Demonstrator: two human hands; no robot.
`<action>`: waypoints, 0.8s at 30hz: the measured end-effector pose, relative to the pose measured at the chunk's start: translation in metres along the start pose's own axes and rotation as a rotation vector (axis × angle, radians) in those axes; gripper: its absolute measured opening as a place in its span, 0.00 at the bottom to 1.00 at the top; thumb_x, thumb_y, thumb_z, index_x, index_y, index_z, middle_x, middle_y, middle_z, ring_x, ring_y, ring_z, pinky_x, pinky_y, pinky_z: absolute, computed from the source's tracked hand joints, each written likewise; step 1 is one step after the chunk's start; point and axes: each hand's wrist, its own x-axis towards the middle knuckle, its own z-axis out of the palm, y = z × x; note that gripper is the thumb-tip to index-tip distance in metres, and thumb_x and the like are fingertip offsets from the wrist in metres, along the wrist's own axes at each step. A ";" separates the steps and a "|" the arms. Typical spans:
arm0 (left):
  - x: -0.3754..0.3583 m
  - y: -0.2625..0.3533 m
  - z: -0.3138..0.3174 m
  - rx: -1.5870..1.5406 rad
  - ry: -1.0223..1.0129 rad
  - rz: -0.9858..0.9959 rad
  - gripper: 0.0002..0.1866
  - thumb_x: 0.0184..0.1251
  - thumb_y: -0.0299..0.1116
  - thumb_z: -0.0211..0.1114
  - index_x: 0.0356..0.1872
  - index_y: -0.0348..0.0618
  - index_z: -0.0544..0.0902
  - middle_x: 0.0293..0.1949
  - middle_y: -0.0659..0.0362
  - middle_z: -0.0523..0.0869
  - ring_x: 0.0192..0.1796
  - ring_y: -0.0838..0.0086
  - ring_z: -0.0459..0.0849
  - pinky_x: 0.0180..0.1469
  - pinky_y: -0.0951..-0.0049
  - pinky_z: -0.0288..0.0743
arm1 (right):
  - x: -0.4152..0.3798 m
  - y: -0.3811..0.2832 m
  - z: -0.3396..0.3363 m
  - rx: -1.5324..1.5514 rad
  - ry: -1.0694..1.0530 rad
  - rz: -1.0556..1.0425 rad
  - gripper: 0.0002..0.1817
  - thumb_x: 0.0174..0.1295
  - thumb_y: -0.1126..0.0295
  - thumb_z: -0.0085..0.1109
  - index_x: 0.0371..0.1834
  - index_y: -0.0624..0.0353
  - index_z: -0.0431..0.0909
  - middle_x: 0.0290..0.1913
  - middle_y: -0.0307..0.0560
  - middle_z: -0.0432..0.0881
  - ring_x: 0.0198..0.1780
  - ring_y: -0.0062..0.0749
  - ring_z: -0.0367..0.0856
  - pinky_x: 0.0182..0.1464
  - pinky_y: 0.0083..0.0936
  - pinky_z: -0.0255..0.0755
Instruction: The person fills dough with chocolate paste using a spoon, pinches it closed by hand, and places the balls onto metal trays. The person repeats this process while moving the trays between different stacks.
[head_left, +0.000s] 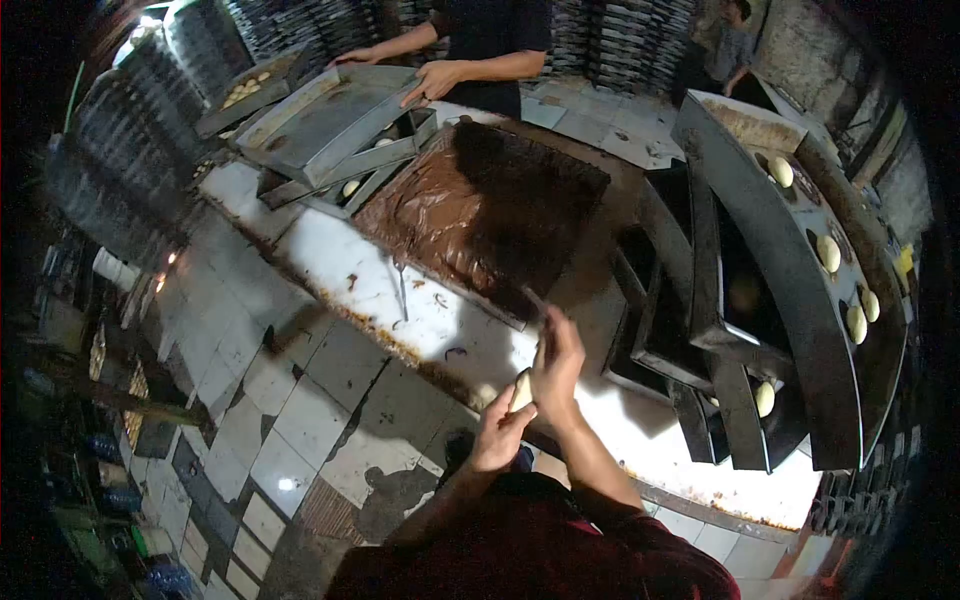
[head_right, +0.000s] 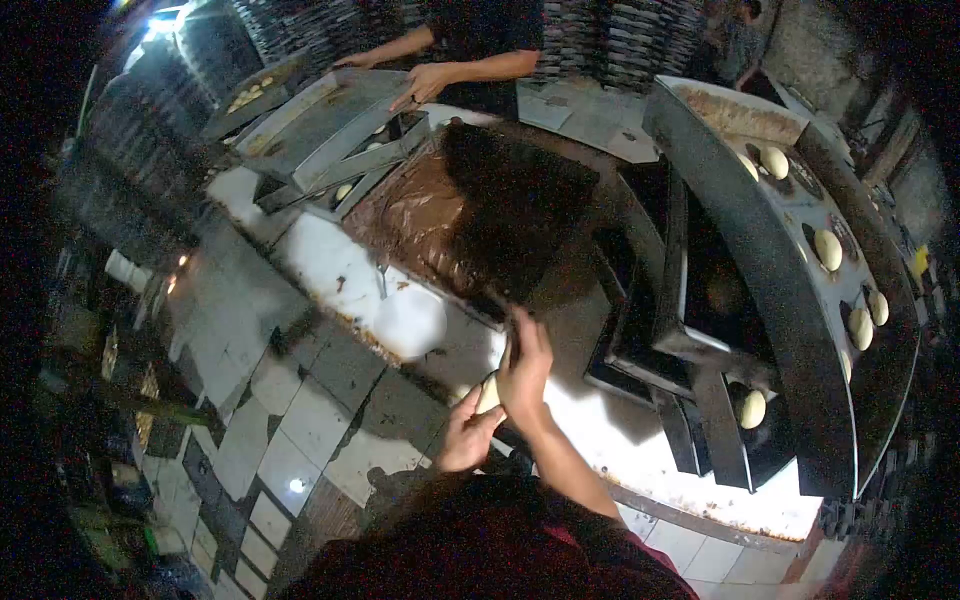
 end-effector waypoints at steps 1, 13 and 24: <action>0.005 0.018 0.004 -0.075 -0.002 -0.099 0.22 0.63 0.20 0.54 0.60 0.31 0.66 0.53 0.55 0.76 0.54 0.77 0.73 0.57 0.78 0.66 | 0.019 0.009 0.007 -0.003 0.043 -0.044 0.21 0.54 0.85 0.49 0.53 0.64 0.71 0.41 0.59 0.76 0.43 0.48 0.77 0.47 0.28 0.70; 0.116 0.083 -0.109 -0.068 -0.023 -0.475 0.21 0.59 0.24 0.62 0.54 0.36 0.71 0.49 0.54 0.77 0.53 0.71 0.75 0.57 0.70 0.71 | 0.158 0.047 0.109 -1.093 -0.477 0.203 0.15 0.61 0.67 0.43 0.37 0.67 0.77 0.34 0.61 0.79 0.37 0.51 0.78 0.40 0.40 0.72; 0.181 0.142 -0.099 -0.459 0.011 -0.591 0.17 0.69 0.39 0.50 0.51 0.37 0.73 0.50 0.53 0.80 0.53 0.65 0.77 0.62 0.60 0.67 | 0.082 -0.029 0.078 0.214 -0.185 0.330 0.12 0.65 0.73 0.51 0.49 0.65 0.74 0.30 0.40 0.77 0.28 0.16 0.70 0.29 0.14 0.66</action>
